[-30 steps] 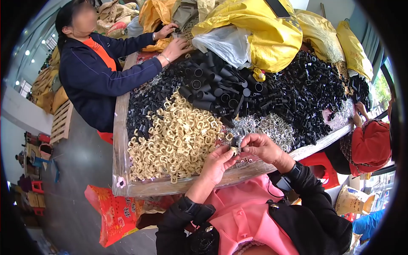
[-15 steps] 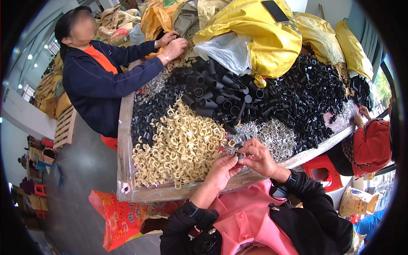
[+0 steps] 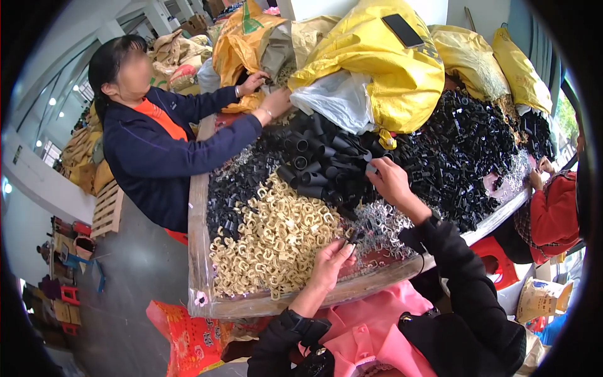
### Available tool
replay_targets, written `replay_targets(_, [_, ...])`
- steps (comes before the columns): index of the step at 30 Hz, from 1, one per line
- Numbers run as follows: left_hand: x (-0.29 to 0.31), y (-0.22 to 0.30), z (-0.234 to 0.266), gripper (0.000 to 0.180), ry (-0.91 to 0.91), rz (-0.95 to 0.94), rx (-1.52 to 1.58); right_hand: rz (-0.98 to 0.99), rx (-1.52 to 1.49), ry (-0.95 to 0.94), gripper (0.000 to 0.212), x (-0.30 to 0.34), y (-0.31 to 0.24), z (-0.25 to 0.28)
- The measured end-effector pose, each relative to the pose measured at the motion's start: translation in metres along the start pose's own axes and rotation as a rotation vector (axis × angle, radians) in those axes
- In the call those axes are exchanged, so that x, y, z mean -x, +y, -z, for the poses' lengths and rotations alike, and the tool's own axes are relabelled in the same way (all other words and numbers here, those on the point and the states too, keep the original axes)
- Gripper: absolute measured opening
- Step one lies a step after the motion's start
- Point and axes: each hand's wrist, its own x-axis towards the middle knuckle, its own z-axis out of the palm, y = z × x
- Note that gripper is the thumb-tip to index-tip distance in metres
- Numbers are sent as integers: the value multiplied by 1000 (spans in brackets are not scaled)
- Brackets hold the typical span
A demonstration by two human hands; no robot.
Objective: The person assembles small components by hand, picking up a black plastic housing and inserting a small metal clip and a beige plastic part into it. They repeat this process for several units, placing the finished pieces onto the table.
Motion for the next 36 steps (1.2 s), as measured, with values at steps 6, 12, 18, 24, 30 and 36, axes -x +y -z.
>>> replay_targets(6, [-8,11,-6,21,120,-70,-84,-49,445,-280,25,-32,13,-33])
replay_targets(12, [-44,19,10,20,143,-63,98,116,667,-266,22,-6,22,-52])
replay_targets(18, [-36,33,22,18,83,-98,136,180,351,-148,22,13,7,5])
replay_targets(24, [-18,50,10,23,65,-21,250,-342,-1204,-442,37,49,-27,54])
replay_targets(30, [4,62,-9,23,-7,-11,158,69,-1174,-370,33,52,-58,59])
replay_targets(36, [14,61,-9,27,13,-47,41,129,-1199,-352,33,61,-63,57])
